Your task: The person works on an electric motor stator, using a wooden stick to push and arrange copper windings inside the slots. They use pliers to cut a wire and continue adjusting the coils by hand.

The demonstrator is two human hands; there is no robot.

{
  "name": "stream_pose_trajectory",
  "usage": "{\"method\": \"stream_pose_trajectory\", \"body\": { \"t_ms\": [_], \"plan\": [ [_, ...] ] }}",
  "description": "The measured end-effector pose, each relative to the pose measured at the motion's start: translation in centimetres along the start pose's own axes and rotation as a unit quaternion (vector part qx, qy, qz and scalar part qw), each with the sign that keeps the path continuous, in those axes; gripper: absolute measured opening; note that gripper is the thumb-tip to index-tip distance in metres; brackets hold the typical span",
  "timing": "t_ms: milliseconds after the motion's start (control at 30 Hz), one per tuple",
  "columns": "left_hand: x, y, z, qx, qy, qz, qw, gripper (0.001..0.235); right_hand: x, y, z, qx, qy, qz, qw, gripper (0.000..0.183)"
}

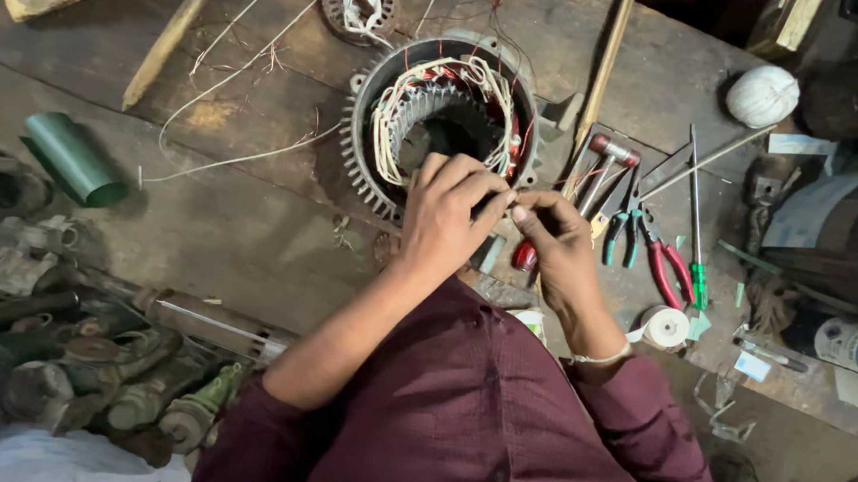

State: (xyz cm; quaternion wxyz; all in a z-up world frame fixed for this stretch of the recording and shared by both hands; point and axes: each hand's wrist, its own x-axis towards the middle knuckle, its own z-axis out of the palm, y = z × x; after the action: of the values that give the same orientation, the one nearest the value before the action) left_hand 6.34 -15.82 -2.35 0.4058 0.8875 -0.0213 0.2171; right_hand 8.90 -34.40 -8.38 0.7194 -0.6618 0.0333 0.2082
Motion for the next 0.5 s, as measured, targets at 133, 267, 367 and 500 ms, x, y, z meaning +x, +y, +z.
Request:
{"method": "stream_pose_trajectory", "body": {
  "t_ms": [133, 267, 367, 500],
  "plan": [
    [0.2, 0.3, 0.6, 0.005, -0.012, -0.022, 1.000, 0.011, 0.4, -0.2, 0.8, 0.001, -0.002, -0.033, 0.999, 0.012],
    [0.2, 1.1, 0.1, 0.009, -0.046, -0.053, 0.997, 0.018, 0.2, 0.0, 1.3, 0.006, 0.003, -0.006, 1.000, 0.010],
    [-1.1, 2.0, -2.3, 0.004, -0.077, -0.046, 0.996, 0.016, 0.5, 0.4, -1.5, -0.130, 0.013, -0.037, 0.991, 0.015],
    [-4.7, 1.9, -6.4, 0.010, -0.059, -0.070, 0.996, 0.014, 2.9, 0.4, -10.3, -0.454, 0.016, -0.316, 0.833, 0.026]
  ]
}}
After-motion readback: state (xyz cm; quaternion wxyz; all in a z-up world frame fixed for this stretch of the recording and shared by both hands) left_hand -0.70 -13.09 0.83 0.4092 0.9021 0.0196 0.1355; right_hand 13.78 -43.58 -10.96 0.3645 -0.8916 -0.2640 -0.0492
